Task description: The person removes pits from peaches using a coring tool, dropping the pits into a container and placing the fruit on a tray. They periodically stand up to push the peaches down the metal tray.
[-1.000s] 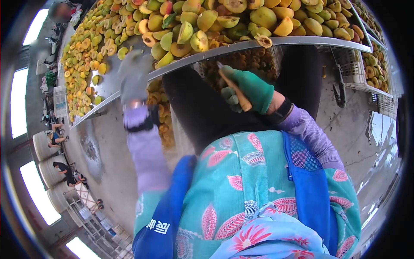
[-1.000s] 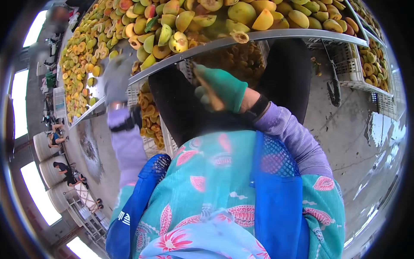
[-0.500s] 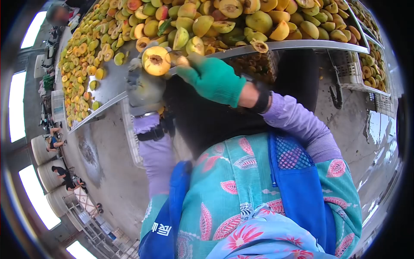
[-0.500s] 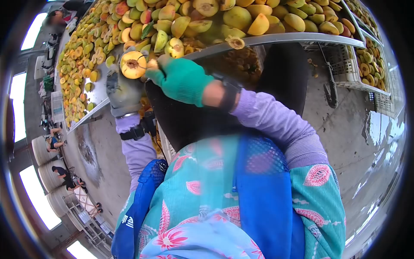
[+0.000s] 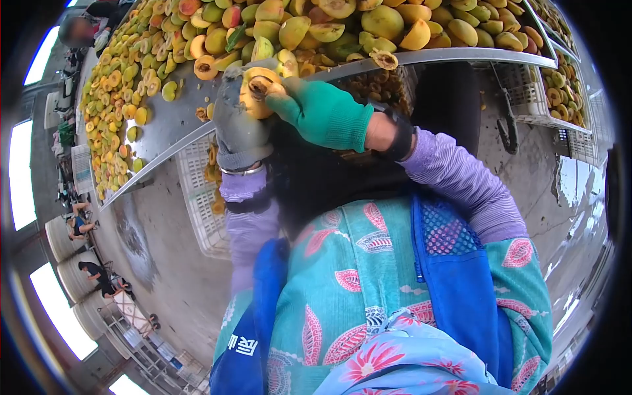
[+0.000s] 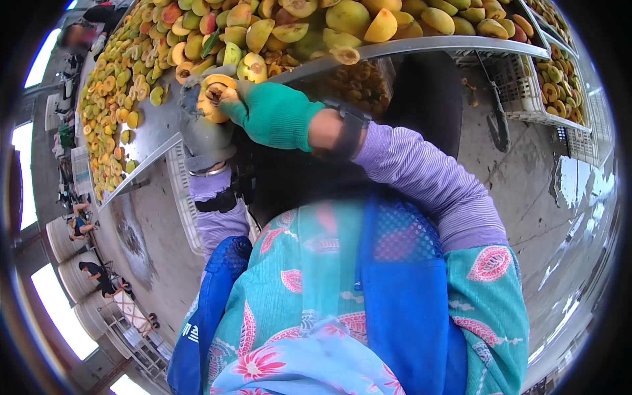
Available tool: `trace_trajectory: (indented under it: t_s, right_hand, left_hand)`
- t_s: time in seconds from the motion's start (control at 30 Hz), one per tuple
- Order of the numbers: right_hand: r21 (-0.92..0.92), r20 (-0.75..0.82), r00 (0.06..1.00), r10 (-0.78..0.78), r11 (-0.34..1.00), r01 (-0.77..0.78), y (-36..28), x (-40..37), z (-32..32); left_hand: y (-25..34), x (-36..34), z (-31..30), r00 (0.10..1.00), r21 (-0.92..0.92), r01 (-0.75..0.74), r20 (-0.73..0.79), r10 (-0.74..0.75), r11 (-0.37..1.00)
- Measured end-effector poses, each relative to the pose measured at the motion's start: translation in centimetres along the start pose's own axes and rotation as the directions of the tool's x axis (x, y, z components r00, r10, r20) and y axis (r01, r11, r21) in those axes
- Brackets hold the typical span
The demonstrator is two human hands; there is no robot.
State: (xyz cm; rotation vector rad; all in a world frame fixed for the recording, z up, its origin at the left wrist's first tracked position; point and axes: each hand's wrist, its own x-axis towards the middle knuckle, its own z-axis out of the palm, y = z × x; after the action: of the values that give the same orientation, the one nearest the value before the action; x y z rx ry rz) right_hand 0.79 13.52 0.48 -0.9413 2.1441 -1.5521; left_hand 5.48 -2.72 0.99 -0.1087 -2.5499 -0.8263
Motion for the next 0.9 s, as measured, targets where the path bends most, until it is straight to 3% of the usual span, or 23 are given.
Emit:
trace_trajectory:
  t_s: [0.03,0.07,0.13,0.17,0.27,0.33,0.43,0.47,0.53,0.57,0.63,0.67,0.7,0.77,0.8,0.87,0.9]
  right_hand:
    - [0.026,0.021,1.0,0.007,1.0,-0.008,0.5,-0.1,0.2]
    - [0.06,0.004,1.0,0.025,0.998,-0.026,1.2,-0.3,0.6]
    - [0.12,-0.026,0.998,0.057,0.991,-0.053,2.4,-0.6,1.2]
    - [0.149,-0.056,0.996,0.074,0.987,-0.065,2.7,-0.8,1.6]
    - [0.214,-0.107,0.986,0.128,0.971,-0.103,2.1,-1.8,2.5]
    - [0.211,-0.112,0.98,0.164,0.968,-0.138,1.8,-2.2,2.6]
    - [0.236,-0.151,0.977,0.151,0.965,-0.113,1.5,-1.7,2.8]
    - [0.351,-0.005,0.956,0.293,0.896,-0.273,1.1,-1.6,2.1]
    - [0.489,0.315,0.814,0.489,0.651,-0.58,-1.7,-1.1,-1.1]
    - [0.512,0.27,0.851,0.449,0.682,-0.522,-1.2,-1.3,-0.5]
    - [0.389,-0.107,0.975,0.194,0.911,-0.139,3.7,-1.0,4.0]
    - [0.263,-0.268,0.963,0.019,0.963,0.055,5.1,-0.9,5.3]
    - [0.382,-0.183,0.975,0.124,0.923,-0.046,4.0,-1.1,4.7]
    - [0.573,0.016,0.954,0.298,0.78,-0.253,0.8,-1.6,2.8]
    - [0.56,0.001,0.956,0.292,0.792,-0.243,0.8,-1.5,2.8]
    - [0.536,-0.02,0.959,0.284,0.812,-0.23,0.8,-1.6,3.0]
    - [0.433,-0.18,0.967,0.179,0.897,-0.086,1.9,-1.4,3.9]
  left_hand:
    - [0.3,0.3,-0.4,0.997,0.101,-0.06,0.062,0.054,0.993]
    - [1.0,0.5,-0.4,0.98,-0.062,0.189,0.069,-0.185,0.98]
    - [2.4,1.3,-0.3,0.781,-0.351,0.62,0.191,-0.594,0.702]
    - [2.2,2.0,-0.4,0.72,-0.404,0.691,0.301,-0.626,0.6]
    - [-1.5,0.7,1.4,0.954,-0.316,0.298,0.144,-0.265,0.901]
    - [-1.4,0.2,1.5,0.96,-0.263,0.272,0.131,-0.245,0.925]
    - [-0.2,-0.2,2.3,0.996,-0.243,0.059,-0.053,-0.074,0.968]
    - [0.4,-0.2,2.8,0.99,-0.229,-0.045,-0.138,0.014,0.972]
    - [1.3,-0.7,4.2,0.962,-0.295,-0.051,-0.27,-0.031,0.954]
    - [1.6,-1.0,4.6,0.941,-0.329,-0.053,-0.331,-0.063,0.943]
    - [1.5,-0.7,3.7,0.978,-0.47,0.007,-0.18,-0.103,0.882]
    - [1.3,-0.4,3.0,0.988,-0.533,0.042,-0.105,-0.115,0.845]
    - [1.0,-0.1,2.7,0.964,-0.66,0.224,0.044,-0.261,0.718]
    - [1.3,0.5,2.5,0.974,-0.593,0.177,-0.007,-0.225,0.786]
    - [1.4,0.7,2.5,0.979,-0.557,0.156,-0.025,-0.204,0.816]
    - [2.2,0.6,3.6,0.946,-0.668,0.161,-0.107,-0.307,0.727]
    - [2.4,0.5,4.1,0.921,-0.719,0.157,-0.141,-0.364,0.677]
